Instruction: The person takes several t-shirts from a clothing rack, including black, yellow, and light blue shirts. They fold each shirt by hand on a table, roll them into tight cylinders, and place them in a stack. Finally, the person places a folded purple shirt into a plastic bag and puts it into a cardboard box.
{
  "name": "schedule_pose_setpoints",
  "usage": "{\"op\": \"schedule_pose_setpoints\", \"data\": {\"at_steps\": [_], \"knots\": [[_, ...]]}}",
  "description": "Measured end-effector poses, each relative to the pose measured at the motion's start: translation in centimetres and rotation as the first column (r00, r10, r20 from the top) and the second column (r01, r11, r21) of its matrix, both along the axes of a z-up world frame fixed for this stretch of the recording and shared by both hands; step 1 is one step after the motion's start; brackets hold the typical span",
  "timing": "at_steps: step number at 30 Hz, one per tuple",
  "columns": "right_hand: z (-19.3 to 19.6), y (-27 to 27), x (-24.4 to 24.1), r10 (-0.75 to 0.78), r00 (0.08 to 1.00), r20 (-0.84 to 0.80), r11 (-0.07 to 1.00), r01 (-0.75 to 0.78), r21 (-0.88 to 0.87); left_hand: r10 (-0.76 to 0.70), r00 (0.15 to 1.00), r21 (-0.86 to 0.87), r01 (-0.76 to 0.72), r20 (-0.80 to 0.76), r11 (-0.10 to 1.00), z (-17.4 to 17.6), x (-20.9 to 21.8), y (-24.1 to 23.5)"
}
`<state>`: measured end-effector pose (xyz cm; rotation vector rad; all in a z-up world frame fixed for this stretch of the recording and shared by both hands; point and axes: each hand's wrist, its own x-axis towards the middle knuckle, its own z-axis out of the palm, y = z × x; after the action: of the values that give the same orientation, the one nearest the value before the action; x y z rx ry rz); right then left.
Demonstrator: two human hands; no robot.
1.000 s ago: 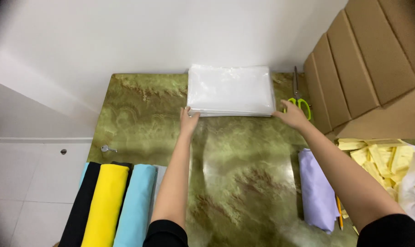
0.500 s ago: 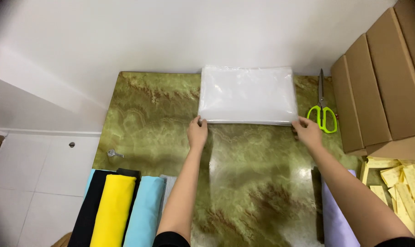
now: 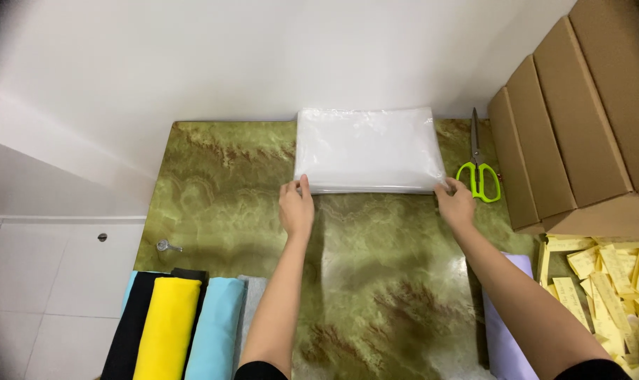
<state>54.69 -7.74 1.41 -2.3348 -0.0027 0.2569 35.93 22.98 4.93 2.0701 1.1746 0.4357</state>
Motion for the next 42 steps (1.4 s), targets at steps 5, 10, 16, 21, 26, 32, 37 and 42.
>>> {"op": "schedule_pose_setpoints", "data": {"at_steps": [5,10,16,21,26,32,37,42], "knots": [[1.0,-0.4,-1.8,-0.089,0.993,-0.080,0.977,0.103,0.189,0.093,0.996,-0.097,-0.094,-0.014,0.991,-2.0,-1.1,0.1],[-0.3,-1.9,-4.0,-0.115,0.989,-0.093,0.956,0.136,0.261,0.107,0.993,-0.143,-0.112,-0.048,0.983,-8.3,-1.9,1.3],[-3.7,-5.9,-9.2,-0.139,0.964,-0.229,0.924,0.209,0.319,0.166,0.986,-0.301,-0.152,0.021,0.942,-10.2,-7.6,-1.4],[-1.7,-9.0,-17.3,-0.128,0.942,-0.310,0.927,0.225,0.301,0.253,0.963,-0.482,-0.176,0.098,0.858,-10.0,-16.6,-7.0],[0.5,-10.8,-23.7,-0.124,0.941,-0.315,0.882,0.250,0.400,0.125,0.991,-0.415,-0.129,-0.036,0.901,-14.2,-23.9,-9.0],[0.8,-13.2,-27.5,-0.081,0.947,-0.311,0.887,0.211,0.411,-0.066,0.965,-0.353,-0.029,-0.255,0.935,-14.0,-27.8,-10.5],[0.7,-13.9,-27.1,-0.050,0.957,-0.285,0.920,0.155,0.359,-0.111,0.945,-0.166,0.062,-0.306,0.984,-5.6,-28.7,-12.4],[-1.4,-15.6,-26.4,-0.033,0.968,-0.248,0.938,0.115,0.327,-0.033,0.998,-0.264,0.018,-0.053,0.964,-5.9,-29.3,-11.9]]}}
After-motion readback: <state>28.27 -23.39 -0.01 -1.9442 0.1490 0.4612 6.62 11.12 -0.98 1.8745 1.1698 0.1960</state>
